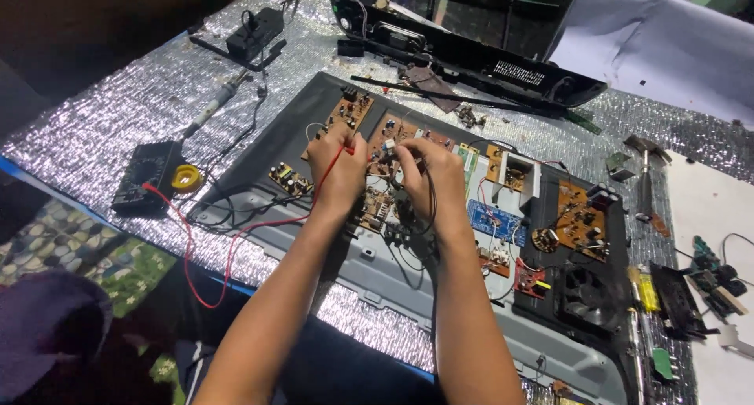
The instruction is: Testing and manipulating wires on a circuit board during an electronics repair task using a multimeter.
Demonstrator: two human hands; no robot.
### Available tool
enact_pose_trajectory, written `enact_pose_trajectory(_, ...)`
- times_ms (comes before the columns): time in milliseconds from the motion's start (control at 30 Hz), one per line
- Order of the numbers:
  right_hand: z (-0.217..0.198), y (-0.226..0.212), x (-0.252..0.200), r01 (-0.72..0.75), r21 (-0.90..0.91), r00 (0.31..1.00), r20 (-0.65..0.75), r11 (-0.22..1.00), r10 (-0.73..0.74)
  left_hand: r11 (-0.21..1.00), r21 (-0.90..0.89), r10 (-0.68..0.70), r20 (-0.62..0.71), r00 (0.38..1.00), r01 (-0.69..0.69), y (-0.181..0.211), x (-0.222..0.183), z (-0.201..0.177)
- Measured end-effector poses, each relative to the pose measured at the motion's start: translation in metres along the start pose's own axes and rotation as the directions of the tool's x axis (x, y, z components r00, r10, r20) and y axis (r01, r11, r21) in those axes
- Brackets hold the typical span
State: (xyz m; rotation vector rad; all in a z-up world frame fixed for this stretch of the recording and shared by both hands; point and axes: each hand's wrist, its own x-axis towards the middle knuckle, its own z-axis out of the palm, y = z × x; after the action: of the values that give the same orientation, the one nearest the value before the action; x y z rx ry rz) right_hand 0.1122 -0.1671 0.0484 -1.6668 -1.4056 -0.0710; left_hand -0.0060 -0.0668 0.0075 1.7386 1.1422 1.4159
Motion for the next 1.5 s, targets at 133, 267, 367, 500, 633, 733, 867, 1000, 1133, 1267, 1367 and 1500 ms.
enact_pose_trajectory(133,0.006,0.007,-0.004,0.022,-0.038,1.0,-0.014,0.999,-0.022,1.0,-0.001,-0.017,-0.003,1.0,0.017,-0.008,0.001,0.002)
enact_pose_trajectory(267,0.007,0.01,-0.002,0.032,-0.032,0.999,-0.033,0.999,-0.033,1.0,0.024,-0.008,0.006,1.0,0.008,-0.003,0.004,0.004)
enact_pose_trajectory(367,0.009,0.008,-0.003,0.042,-0.035,0.998,-0.04,0.998,-0.044,0.999,0.038,0.001,0.016,1.0,-0.002,-0.004,0.001,0.003)
enact_pose_trajectory(500,0.01,0.018,-0.002,0.046,-0.042,0.997,-0.052,0.998,-0.048,0.998,0.045,-0.036,0.03,0.999,0.035,-0.01,0.004,0.008)
enact_pose_trajectory(633,0.007,0.013,-0.002,0.035,-0.007,0.998,-0.054,0.999,-0.036,0.998,0.05,-0.051,0.042,0.998,0.049,-0.004,0.004,0.005)
enact_pose_trajectory(733,0.008,0.015,-0.002,0.053,-0.028,0.997,-0.05,0.998,-0.054,0.996,0.08,-0.04,0.053,0.998,0.036,-0.008,0.006,0.008)
enact_pose_trajectory(867,0.004,0.008,-0.002,0.069,-0.041,0.997,-0.042,0.997,-0.071,0.995,0.098,-0.036,0.055,0.998,0.03,-0.007,0.008,0.007)
enact_pose_trajectory(1000,0.003,0.008,-0.001,0.068,-0.035,0.996,-0.052,0.997,-0.07,0.991,0.135,-0.004,0.075,0.997,-0.006,-0.013,0.013,0.009)
enact_pose_trajectory(1133,0.008,0.02,-0.002,0.043,-0.035,0.997,-0.059,0.998,-0.045,0.988,0.15,-0.057,0.098,0.993,0.042,-0.003,0.014,0.001)
enact_pose_trajectory(1267,0.004,0.01,-0.002,0.058,-0.036,0.997,-0.039,0.998,-0.059,0.978,0.201,-0.085,0.103,0.991,0.063,-0.012,0.017,0.001)
enact_pose_trajectory(1367,0.002,0.005,-0.002,0.052,-0.032,0.998,-0.038,0.998,-0.053,0.982,0.161,-0.118,0.097,0.988,0.101,-0.029,0.023,0.008)
enact_pose_trajectory(1500,0.005,0.01,-0.001,0.045,-0.024,0.998,-0.036,0.999,-0.046,0.99,0.099,-0.112,0.094,0.989,0.103,-0.029,0.02,0.005)
